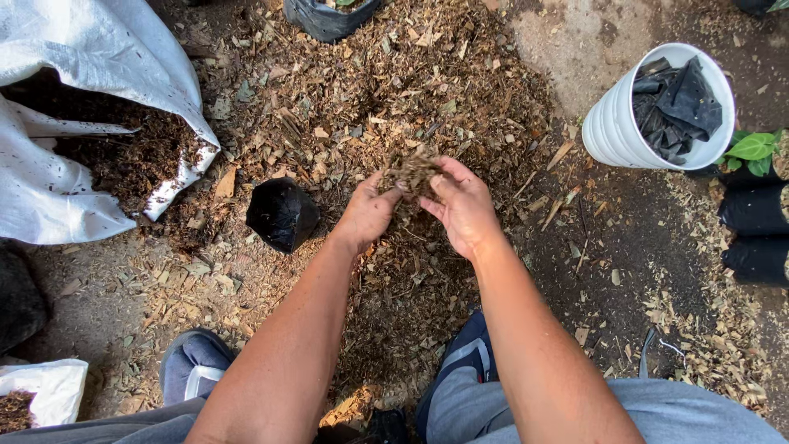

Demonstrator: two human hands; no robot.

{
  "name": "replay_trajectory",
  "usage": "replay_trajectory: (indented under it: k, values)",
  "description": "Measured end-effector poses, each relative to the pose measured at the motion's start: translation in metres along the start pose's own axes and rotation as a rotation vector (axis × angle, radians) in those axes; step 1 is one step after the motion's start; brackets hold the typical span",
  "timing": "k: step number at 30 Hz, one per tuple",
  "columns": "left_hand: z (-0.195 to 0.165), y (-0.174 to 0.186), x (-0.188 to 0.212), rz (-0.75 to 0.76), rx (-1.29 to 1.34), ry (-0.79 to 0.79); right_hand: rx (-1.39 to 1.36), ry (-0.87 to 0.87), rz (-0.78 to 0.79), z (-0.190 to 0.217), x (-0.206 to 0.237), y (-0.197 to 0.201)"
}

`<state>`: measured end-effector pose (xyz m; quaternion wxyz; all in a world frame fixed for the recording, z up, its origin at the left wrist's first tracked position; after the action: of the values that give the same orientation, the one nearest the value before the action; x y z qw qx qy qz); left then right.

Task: The person mixes soil and wood chips by hand on the ground, then places the mixture into a black plastic nursery bag. The person handles the materials directly without tools.

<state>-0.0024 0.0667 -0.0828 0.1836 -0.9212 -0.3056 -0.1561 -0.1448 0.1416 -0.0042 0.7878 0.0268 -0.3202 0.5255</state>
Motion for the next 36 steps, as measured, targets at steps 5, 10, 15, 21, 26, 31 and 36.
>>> replay_trajectory:
  k: [5,10,15,21,26,31,36]
  values:
    - [0.008,0.006,-0.005,-0.011,0.210,-0.006,0.820,0.288,-0.151,0.004,0.011,-0.007]
    - [0.002,0.003,-0.002,0.092,0.221,0.033,0.922,0.216,-0.136,0.005,0.010,-0.010]
    - [0.000,0.003,-0.002,0.107,0.260,0.010,0.910,0.090,-0.145,-0.005,0.008,0.007]
    - [0.020,0.010,-0.005,-0.009,0.246,0.089,0.290,0.208,-0.444,-0.010,0.020,0.053]
    - [0.020,0.004,0.004,-0.175,-0.273,0.111,-0.517,0.200,-1.107,0.005,0.049,0.093]
    - [0.016,-0.026,0.035,-0.537,-0.679,0.149,0.153,-0.356,-0.877,-0.058,0.045,0.056]
    - [0.027,-0.056,0.055,-0.195,-0.809,0.250,0.486,-0.376,-0.523,-0.118,0.019,0.028]
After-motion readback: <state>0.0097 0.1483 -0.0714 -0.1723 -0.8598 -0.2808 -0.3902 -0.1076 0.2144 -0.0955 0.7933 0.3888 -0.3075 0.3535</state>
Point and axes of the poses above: each hand's wrist, its own x-axis away from the middle knuckle, its own y-axis out of the back of the hand, z = x × y, the point moved 1 cm from there along -x, towards the middle knuckle, and after that the axes turned 12 degrees about z, right-handed, at the moved point
